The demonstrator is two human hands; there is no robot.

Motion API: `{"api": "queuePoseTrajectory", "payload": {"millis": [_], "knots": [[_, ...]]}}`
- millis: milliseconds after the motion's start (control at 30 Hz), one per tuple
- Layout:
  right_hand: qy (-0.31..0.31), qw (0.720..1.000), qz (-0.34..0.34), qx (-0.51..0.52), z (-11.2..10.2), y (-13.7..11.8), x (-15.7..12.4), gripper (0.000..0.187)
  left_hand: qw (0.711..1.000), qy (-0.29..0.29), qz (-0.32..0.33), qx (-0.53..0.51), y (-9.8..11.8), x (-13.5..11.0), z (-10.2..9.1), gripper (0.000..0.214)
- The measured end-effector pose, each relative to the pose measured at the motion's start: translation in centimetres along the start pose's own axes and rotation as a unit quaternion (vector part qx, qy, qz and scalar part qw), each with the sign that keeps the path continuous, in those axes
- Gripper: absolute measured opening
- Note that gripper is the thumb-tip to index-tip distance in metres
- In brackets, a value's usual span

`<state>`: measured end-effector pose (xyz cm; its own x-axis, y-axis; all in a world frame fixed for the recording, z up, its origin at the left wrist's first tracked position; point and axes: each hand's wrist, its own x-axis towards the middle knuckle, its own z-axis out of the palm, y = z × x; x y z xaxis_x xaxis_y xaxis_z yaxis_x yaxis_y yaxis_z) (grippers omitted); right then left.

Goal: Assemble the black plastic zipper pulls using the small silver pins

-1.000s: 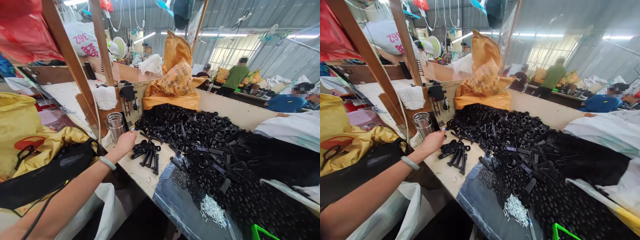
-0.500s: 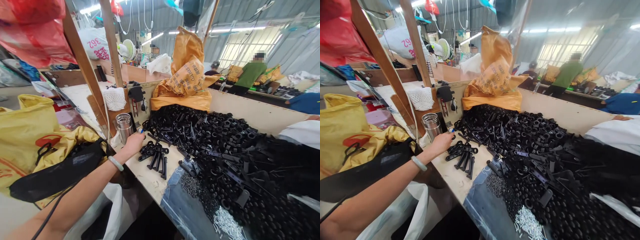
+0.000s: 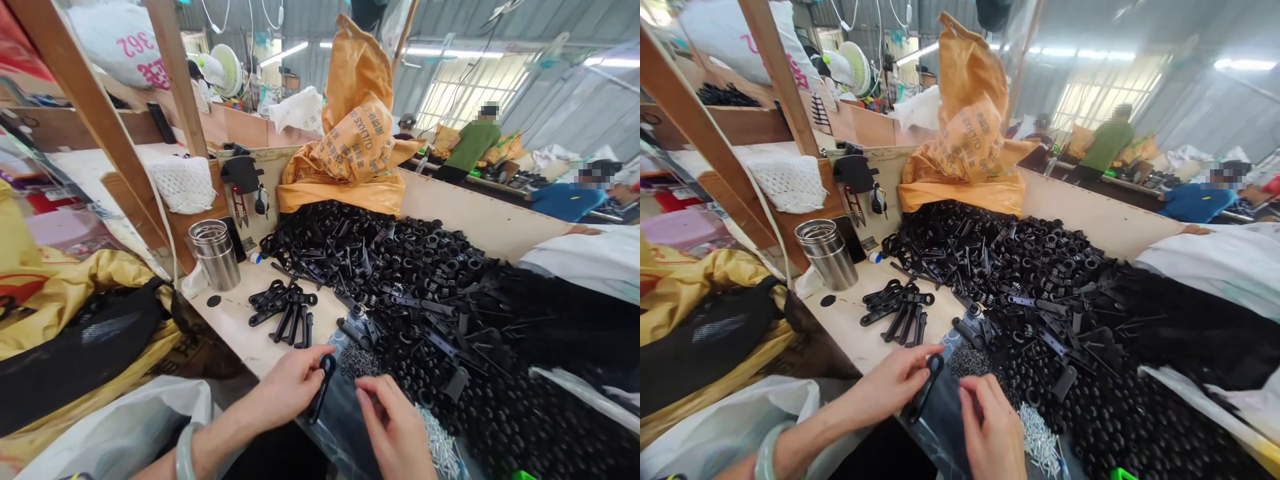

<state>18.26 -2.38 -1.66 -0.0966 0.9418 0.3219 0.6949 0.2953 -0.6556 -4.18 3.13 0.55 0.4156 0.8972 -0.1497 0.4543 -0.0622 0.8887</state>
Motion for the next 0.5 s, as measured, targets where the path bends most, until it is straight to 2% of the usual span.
{"api": "queuePoseTrajectory", "payload": {"millis": [100,200,300,500], "knots": [[-0.012,0.990,-0.040,-0.137,2.1,-0.6,2.0,0.023,0.995,0.043,0.018,0.087,-0.6,-0.2,1.1,0.049],[-0.051,0.973,-0.057,-0.220,3.0,-0.7,3.5,0.022,0.995,0.038,0.019,0.090,-0.8,-0.1,1.2,0.053],[-0.060,0.971,-0.056,-0.226,3.4,-0.4,3.9,0.021,0.995,0.029,0.031,0.095,-0.9,0.1,1.4,0.056],[-0.041,0.976,-0.041,-0.208,3.6,0.1,3.3,0.017,0.990,0.050,0.045,0.122,-1.1,0.8,2.0,0.052]]}}
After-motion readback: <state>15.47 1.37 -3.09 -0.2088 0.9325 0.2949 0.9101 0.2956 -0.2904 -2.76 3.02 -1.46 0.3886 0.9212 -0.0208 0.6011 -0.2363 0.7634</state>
